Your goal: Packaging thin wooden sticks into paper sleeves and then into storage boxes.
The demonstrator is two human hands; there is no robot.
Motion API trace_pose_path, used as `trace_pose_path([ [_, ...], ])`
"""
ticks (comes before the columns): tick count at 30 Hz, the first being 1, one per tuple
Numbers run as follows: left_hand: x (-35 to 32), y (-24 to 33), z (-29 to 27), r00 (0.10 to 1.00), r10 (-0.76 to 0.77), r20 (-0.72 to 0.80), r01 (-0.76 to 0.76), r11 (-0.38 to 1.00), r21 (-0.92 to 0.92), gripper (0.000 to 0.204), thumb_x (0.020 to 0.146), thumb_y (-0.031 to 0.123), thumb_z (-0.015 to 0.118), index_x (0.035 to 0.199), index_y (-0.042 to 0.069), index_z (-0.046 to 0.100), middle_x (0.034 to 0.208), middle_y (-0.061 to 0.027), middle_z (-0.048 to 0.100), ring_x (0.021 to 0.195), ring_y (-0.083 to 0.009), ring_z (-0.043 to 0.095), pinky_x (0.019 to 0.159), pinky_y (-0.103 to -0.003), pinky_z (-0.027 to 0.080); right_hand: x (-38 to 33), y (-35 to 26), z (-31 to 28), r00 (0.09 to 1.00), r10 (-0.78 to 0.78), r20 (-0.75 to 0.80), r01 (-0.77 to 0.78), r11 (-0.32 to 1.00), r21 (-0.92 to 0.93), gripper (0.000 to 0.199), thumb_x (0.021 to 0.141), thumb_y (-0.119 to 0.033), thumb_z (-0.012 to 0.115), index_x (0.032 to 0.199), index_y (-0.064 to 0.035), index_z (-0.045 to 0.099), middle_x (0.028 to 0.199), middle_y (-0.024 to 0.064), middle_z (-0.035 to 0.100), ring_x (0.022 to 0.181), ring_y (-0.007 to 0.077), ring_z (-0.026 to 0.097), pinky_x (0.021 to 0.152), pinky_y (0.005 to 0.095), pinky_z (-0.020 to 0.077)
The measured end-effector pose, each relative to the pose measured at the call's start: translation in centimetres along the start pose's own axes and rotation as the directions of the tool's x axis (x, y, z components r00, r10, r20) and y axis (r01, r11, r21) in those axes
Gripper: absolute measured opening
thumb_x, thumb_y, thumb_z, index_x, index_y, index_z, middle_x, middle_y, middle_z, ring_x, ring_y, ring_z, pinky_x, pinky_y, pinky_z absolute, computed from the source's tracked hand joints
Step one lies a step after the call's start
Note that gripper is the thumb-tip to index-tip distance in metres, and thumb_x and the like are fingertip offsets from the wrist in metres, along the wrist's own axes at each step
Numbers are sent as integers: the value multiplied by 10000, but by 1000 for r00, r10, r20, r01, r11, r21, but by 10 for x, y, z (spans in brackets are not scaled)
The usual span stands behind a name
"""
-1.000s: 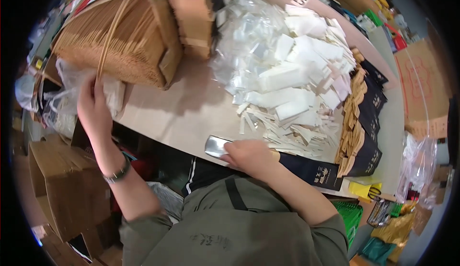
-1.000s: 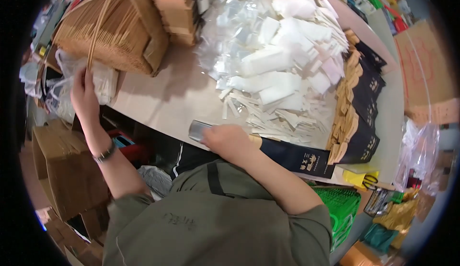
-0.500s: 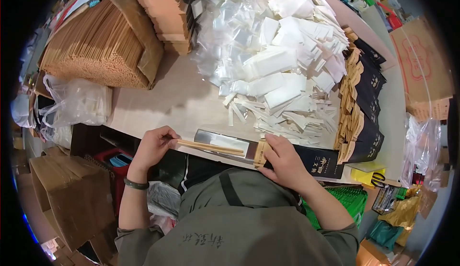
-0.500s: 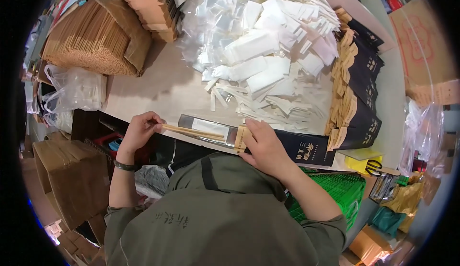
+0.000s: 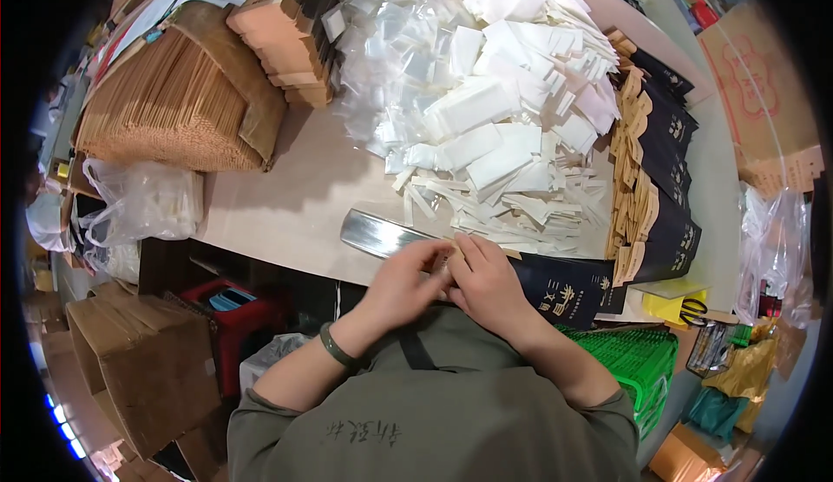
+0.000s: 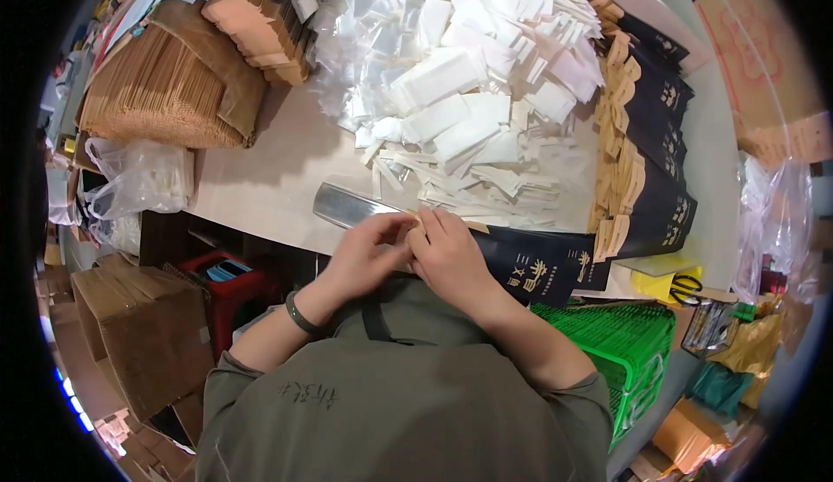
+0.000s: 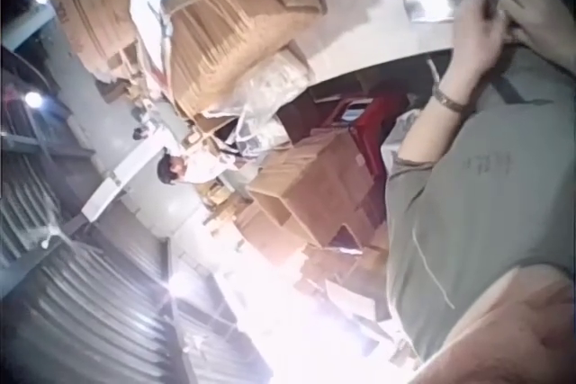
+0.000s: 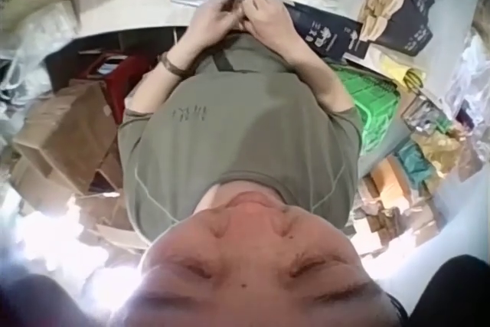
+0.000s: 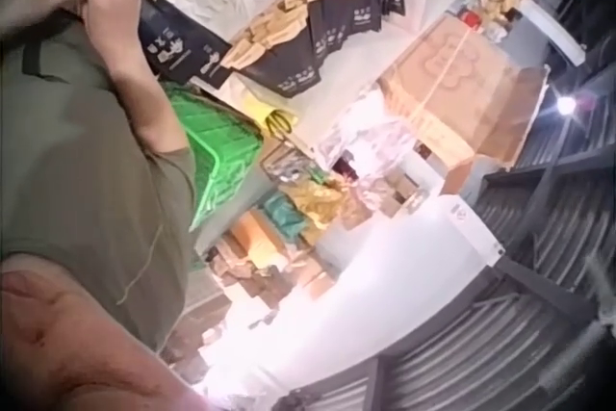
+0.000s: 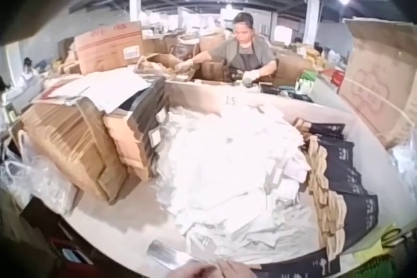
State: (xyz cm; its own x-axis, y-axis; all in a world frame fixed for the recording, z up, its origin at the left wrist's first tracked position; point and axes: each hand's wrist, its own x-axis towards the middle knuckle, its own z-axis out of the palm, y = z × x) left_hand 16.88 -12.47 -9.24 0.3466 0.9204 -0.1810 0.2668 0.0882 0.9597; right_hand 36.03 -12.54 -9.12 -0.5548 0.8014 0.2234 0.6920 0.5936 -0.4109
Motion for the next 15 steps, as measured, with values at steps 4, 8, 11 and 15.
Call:
trace_pose_path([
  [4, -12, 21, -25, 943, 331, -45, -240, 765, 598, 752, 732, 224, 815, 1376, 33, 476, 1281, -202, 534, 1111, -373, 574, 931, -429, 490, -1, 8, -21, 999, -40, -8, 40, 998, 41, 440, 624, -165, 793, 1013, -47, 626, 1163, 192, 584, 1038, 381, 583, 868, 463, 491],
  [8, -2, 1, -40, 943, 312, 120, -268, 492, 828, 601, 666, 260, 843, 1157, 47, 570, 1074, -150, 626, 954, -350, 622, 793, -423, 504, 8, 5, -48, 965, -243, 102, 240, 970, 43, 291, 656, -213, 782, 859, -80, 622, 909, 129, 605, 790, 352, 604, 677, 439, 498],
  [11, 2, 13, -41, 999, 50, -12, -24, 665, 746, 470, 686, 280, 831, 992, 39, 568, 910, -128, 656, 843, -363, 635, 713, -425, 502, 1, 84, -118, 961, 263, 87, -266, 964, 26, 316, 815, -161, 721, 588, -19, 554, 783, 123, 596, 771, 298, 589, 673, 393, 486],
  [15, -3, 18, -33, 986, -157, 61, 118, 901, 418, 422, 740, 280, 788, 990, 17, 572, 804, -147, 636, 755, -348, 635, 688, -404, 508, -47, 103, -134, 994, 99, 52, -84, 969, -231, 291, 780, -233, 777, 955, -33, 660, 1228, 213, 562, 1136, 373, 557, 963, 442, 447],
])
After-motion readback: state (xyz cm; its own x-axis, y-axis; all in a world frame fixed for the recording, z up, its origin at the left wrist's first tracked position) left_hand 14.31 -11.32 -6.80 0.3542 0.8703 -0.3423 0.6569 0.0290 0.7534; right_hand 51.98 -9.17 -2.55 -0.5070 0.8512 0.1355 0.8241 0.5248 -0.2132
